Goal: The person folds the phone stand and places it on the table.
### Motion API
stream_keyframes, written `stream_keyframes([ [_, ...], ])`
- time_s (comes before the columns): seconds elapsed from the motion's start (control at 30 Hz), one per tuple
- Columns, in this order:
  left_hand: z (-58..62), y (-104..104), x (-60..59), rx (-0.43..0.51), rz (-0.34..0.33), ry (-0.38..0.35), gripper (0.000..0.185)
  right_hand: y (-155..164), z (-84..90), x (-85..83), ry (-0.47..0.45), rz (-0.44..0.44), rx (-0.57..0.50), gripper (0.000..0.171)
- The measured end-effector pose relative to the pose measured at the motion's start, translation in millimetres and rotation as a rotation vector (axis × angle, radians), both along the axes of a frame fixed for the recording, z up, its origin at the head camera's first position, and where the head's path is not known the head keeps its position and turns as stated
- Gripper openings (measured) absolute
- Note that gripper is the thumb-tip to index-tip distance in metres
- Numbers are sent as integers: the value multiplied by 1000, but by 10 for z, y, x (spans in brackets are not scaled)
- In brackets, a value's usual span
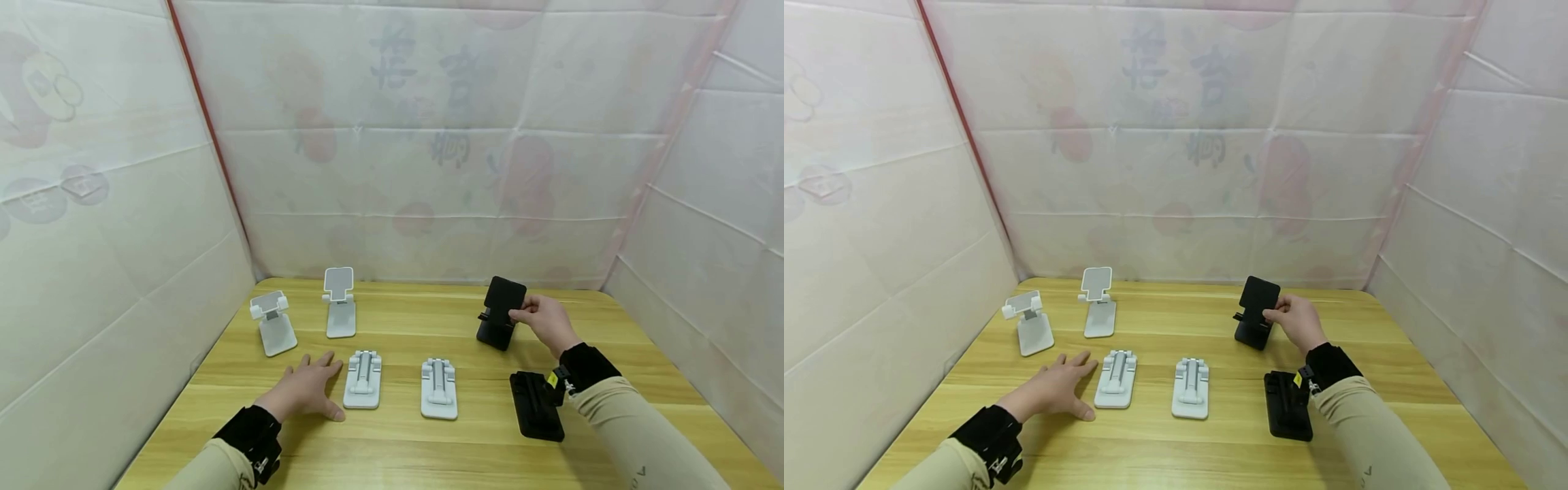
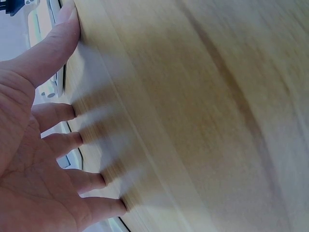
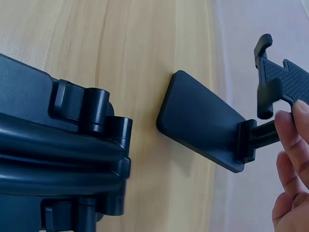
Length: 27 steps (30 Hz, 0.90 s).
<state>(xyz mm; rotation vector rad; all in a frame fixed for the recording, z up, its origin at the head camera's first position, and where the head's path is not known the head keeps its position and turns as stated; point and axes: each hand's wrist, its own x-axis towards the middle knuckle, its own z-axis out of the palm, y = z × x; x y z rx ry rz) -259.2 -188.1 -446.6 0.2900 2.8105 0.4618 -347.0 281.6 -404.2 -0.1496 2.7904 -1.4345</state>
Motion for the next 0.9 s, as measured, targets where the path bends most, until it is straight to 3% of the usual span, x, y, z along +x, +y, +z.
stream_keyframes([
  [0.33,0,-17,5,8,-7,4,106,-43,55,3,-20,52,12,20],
  [0.63,16,-10,-3,11,-16,4,106,-105,38,32,-50,68,-100,24],
  [0.9,9,-70,-26,42,-25,4,105,-197,98,35,18,94,-88,27],
])
